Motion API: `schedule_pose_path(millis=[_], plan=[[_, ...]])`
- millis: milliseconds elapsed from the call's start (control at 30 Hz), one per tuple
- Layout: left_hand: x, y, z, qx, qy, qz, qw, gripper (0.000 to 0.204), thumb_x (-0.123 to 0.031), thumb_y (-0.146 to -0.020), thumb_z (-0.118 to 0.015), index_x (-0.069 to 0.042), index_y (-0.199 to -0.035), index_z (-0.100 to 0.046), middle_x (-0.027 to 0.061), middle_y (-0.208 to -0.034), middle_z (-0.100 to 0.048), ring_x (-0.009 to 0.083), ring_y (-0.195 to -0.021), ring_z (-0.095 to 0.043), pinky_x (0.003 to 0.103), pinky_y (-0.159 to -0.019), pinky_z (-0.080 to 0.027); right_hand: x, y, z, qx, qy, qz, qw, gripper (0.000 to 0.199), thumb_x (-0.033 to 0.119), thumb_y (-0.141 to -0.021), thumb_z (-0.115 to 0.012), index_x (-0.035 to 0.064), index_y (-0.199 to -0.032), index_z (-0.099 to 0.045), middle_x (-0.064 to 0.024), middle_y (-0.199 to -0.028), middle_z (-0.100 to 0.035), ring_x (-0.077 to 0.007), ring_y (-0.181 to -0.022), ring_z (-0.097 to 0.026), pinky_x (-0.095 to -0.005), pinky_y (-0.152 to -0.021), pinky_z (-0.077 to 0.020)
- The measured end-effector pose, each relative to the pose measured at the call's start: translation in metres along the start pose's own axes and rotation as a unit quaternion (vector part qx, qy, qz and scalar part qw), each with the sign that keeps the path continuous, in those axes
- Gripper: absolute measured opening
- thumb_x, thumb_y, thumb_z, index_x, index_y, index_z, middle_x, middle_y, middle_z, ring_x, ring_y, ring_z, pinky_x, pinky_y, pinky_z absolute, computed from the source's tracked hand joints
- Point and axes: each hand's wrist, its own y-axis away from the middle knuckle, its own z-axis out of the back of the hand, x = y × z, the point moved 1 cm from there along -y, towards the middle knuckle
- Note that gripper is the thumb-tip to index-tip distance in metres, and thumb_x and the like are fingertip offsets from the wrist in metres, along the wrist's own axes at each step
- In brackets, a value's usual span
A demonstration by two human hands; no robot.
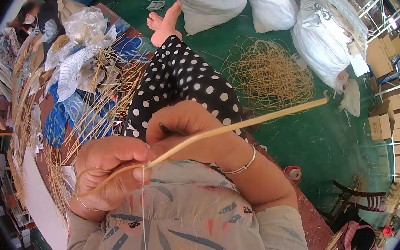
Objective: The person sits on the floor and weaves thin bamboo strips together using a white string. They hold the strips in their left hand and wrap the string around them with their right hand, occasionally using a small metal tool to assist in the process.
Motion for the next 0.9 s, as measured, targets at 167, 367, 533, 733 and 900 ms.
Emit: schedule_pose_path(millis=[167,367,533,733,900], plan=[[0.008,-0.001,0.005,0.020,-0.166,-0.156,0.973,0.017,-0.005,-0.071,-0.065,-0.004,-0.085,-0.056,0.0056,-0.074,-0.061,0.0188,-0.057,-0.060,0.025,-0.048,-0.046,-0.006,-0.003,0.001,0.067,-0.081,-0.108,0.989,0.011,0.008,-0.071,-0.064,0.0007,-0.071,-0.056,0.0002,-0.063,-0.055,-0.0046,-0.058,-0.048,-0.0188,-0.051,-0.0383],[0.004,-0.003,0.005,0.038,-0.177,-0.146,0.973,0.014,-0.004,-0.071,-0.065,-0.003,-0.082,-0.056,0.0057,-0.072,-0.060,0.0189,-0.054,-0.058,0.026,-0.046,-0.046,0.008,-0.002,-0.005,-0.085,-0.090,-0.144,0.982,0.009,0.004,-0.072,-0.060,0.0001,-0.079,-0.059,-0.0037,-0.067,-0.059,-0.0062,-0.058,-0.053,-0.0190,-0.051,-0.0418],[0.002,0.000,0.011,-0.016,-0.107,-0.116,0.987,0.012,-0.002,-0.073,-0.062,-0.003,-0.084,-0.057,0.0064,-0.072,-0.060,0.0184,-0.056,-0.059,0.025,-0.048,-0.046,0.022,0.018,0.011,-0.352,-0.020,0.125,0.927,0.006,0.002,-0.072,-0.051,0.0001,-0.068,-0.055,-0.0082,-0.066,-0.058,-0.0102,-0.053,-0.051,-0.0205,-0.048,-0.0409],[0.007,-0.006,0.004,0.012,-0.108,-0.155,0.982,0.013,-0.003,-0.073,-0.062,-0.003,-0.085,-0.057,0.0076,-0.072,-0.060,0.0198,-0.058,-0.060,0.026,-0.049,-0.047,0.066,0.018,-0.040,-0.008,0.393,0.256,0.883,0.015,0.010,-0.067,-0.063,0.0017,-0.077,-0.056,-0.0097,-0.071,-0.054,-0.0200,-0.054,-0.053,-0.0279,-0.047,-0.0438],[0.002,-0.001,0.000,-0.031,-0.099,-0.167,0.980,0.009,-0.009,-0.074,-0.063,-0.002,-0.080,-0.061,0.0067,-0.062,-0.058,0.0183,-0.051,-0.054,0.027,-0.046,-0.040,0.066,0.024,-0.032,0.007,0.318,0.271,0.908,0.017,0.012,-0.065,-0.067,0.0020,-0.071,-0.054,-0.0086,-0.071,-0.053,-0.0215,-0.058,-0.056,-0.0301,-0.050,-0.0463]])
